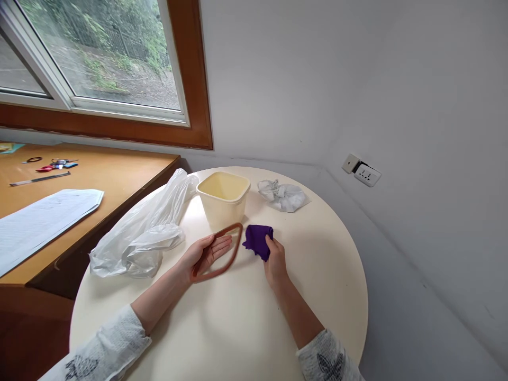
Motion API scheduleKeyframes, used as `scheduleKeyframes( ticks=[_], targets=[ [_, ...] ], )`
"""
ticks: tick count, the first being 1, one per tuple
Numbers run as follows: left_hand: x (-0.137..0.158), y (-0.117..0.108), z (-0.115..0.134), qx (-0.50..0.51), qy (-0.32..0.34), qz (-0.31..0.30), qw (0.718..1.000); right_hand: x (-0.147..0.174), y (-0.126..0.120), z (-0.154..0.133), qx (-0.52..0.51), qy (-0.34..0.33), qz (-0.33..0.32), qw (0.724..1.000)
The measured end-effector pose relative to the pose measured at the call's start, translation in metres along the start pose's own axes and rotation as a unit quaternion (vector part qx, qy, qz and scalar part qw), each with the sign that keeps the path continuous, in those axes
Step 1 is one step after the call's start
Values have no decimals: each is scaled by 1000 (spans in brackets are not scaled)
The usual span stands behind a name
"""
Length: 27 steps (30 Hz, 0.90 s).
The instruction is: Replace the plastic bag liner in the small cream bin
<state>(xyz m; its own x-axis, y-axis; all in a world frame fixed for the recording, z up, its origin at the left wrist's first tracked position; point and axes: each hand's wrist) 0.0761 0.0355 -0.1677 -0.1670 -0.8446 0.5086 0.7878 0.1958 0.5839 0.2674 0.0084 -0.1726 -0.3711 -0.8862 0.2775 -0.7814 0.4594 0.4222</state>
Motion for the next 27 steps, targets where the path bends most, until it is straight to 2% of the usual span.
scheduleKeyframes(
  ticks=[4, 9, 15, 19, 24, 27],
  targets=[
    [-2, -2, 0, -11, 2, 22, 1000, 3, -1, -11, -86, 100, 15, 991],
    [1, -4, -1, -46, 16, -7, 999, 11, 3, -16, -109, 110, -59, 986],
    [2, -4, -4, -79, 64, -51, 993, 15, 6, -6, 8, 7, -107, 994],
    [4, -3, -7, -92, 84, -52, 991, 16, 4, -3, 92, -93, -171, 977],
    [6, -1, -9, -112, 100, -54, 987, 15, 2, -2, 233, -204, -129, 942],
    [9, 1, -9, -126, 104, -53, 985, 11, 0, 2, 291, -249, -114, 917]
  ],
)
Point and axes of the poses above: each hand's wrist, its own x-axis away from the middle knuckle, its own y-axis out of the palm, z = x × y, and after that the axes turned 11 degrees about z, right-handed
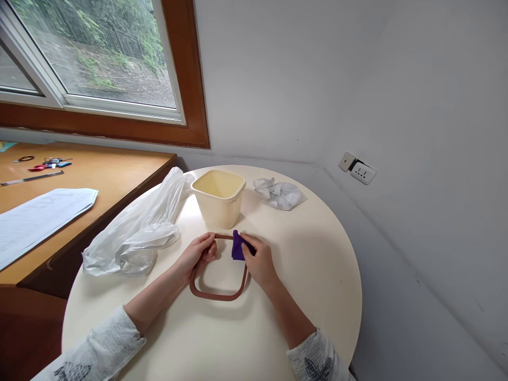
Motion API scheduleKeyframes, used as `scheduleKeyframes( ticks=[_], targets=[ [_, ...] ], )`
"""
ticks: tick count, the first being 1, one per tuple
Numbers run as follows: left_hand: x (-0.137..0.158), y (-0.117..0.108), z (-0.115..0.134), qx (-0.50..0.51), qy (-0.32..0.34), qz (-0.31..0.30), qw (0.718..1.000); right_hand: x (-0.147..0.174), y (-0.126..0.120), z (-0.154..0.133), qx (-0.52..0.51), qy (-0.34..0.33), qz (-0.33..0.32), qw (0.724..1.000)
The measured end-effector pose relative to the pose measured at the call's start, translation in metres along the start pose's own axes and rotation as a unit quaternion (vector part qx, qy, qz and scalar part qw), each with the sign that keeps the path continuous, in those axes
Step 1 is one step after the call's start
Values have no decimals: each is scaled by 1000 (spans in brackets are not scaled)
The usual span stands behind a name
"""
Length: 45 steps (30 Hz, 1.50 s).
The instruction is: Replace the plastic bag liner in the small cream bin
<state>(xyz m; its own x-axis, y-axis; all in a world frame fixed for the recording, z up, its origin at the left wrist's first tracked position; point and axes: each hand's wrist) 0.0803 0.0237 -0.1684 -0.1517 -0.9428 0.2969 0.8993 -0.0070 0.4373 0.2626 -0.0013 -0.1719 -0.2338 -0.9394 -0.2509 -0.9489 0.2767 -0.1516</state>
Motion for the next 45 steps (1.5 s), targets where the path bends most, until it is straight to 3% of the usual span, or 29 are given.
scheduleKeyframes(
  ticks=[8, 11, 17, 20, 25, 33, 45],
  targets=[
    [10, 9, 4, -35, -5, -21, 999, -1, -6, 0, 125, -8, -60, 990],
    [11, 10, 6, -4, -7, -42, 999, -3, -8, 0, 135, -3, -14, 991],
    [14, 9, 6, 70, -73, -108, 989, -13, -17, 10, 99, 53, 92, 989],
    [17, 12, 5, 88, -64, -144, 984, -17, -20, 17, 64, 77, 124, 987],
    [23, 17, 4, 71, -3, -113, 991, -19, -16, 25, 30, 100, 125, 987],
    [21, 13, 8, 15, 10, -127, 992, -16, -14, 24, 15, 114, 109, 987],
    [16, 6, 8, -26, -89, -128, 987, -14, -14, 15, 8, 120, 99, 988]
  ],
)
Point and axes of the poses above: each hand's wrist, its own x-axis away from the middle knuckle, its own y-axis out of the palm, z = x × y, and after that the axes turned 11 degrees about z, right-handed
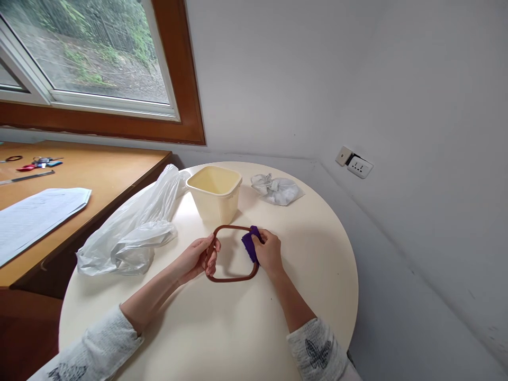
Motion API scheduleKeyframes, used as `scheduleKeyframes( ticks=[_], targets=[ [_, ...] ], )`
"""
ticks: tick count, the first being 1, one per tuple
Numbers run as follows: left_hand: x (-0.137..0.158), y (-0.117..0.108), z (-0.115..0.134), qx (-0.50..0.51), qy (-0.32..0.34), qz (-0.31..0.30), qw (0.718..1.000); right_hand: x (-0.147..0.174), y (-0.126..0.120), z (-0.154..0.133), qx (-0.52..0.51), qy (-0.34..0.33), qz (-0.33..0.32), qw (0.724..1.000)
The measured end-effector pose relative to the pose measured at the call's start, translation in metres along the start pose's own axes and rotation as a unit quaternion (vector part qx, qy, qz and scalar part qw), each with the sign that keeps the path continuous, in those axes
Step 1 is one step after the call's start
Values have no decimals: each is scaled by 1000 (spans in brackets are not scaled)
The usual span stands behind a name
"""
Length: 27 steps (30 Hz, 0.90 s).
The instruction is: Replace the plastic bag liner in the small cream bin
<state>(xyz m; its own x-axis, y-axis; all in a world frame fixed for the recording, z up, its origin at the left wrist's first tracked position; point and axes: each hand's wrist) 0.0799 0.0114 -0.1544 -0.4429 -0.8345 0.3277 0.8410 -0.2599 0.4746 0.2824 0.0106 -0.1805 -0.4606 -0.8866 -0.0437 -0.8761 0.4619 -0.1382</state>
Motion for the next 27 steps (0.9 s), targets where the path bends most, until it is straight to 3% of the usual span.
scheduleKeyframes(
  ticks=[5, 8, 12, 19, 27],
  targets=[
    [-2, -1, 1, 85, 30, 26, 996, 0, 1, -6, -49, 34, 3, 998],
    [2, 5, 0, 133, 70, -19, 989, -4, -2, -6, -84, 68, 15, 994],
    [7, 17, -4, 49, 114, -84, 989, -6, -3, -2, -123, 103, 36, 986],
    [5, 30, -22, -184, 164, -45, 968, 0, 8, 1, -159, 118, 35, 980],
    [7, 24, -15, -144, 189, 19, 971, 2, 7, 0, -147, 97, 31, 984]
  ],
)
Point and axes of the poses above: each hand's wrist, its own x-axis away from the middle knuckle, its own y-axis out of the palm, z = x × y, and after that the axes turned 11 degrees about z, right-handed
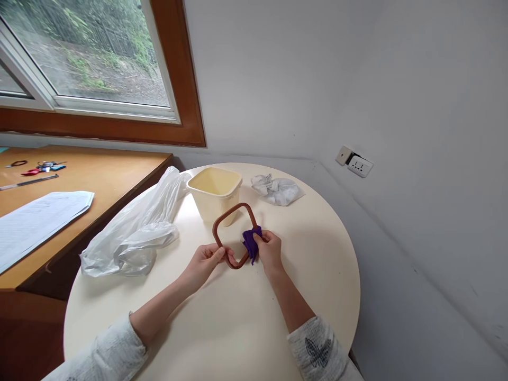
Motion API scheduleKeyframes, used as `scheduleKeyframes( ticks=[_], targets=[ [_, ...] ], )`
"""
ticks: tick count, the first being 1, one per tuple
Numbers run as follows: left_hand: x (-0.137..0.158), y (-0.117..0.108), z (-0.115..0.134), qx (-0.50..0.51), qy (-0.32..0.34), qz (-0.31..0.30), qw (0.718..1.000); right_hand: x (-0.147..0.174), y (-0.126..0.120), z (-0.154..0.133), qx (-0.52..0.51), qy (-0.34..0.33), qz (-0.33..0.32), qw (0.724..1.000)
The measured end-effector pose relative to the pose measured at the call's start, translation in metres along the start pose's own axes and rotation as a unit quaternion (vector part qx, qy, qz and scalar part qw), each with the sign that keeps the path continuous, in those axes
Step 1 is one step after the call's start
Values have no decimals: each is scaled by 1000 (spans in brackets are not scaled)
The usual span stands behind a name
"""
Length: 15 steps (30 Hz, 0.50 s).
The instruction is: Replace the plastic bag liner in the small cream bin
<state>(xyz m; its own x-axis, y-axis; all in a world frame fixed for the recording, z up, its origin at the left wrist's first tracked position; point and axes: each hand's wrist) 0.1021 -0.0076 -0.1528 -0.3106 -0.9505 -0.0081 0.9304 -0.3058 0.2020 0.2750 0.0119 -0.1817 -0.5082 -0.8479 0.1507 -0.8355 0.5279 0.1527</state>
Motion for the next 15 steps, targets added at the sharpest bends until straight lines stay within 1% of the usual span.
scheduleKeyframes(
  ticks=[5, 8, 12, 15],
  targets=[
    [-2, -2, 7, -16, -10, 30, 999, 3, 2, 2, 23, -31, -11, 999],
    [-3, -2, 9, -20, -27, 35, 999, 0, 1, 2, 46, -53, -13, 997],
    [-4, -6, 9, -19, -80, 21, 996, -5, -4, 2, 75, -69, -7, 995],
    [-6, -9, 7, 26, -118, 61, 991, -6, -5, 0, 120, -100, -6, 988]
  ],
)
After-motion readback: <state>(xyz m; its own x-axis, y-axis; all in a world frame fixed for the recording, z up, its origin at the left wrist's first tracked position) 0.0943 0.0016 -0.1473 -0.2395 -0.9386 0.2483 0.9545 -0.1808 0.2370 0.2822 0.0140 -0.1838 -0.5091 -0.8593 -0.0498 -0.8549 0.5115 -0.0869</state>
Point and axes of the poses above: each hand's wrist, its own x-axis away from the middle knuckle, its own y-axis out of the palm, z = x × y, and after that the axes turned 11 degrees about z, right-handed
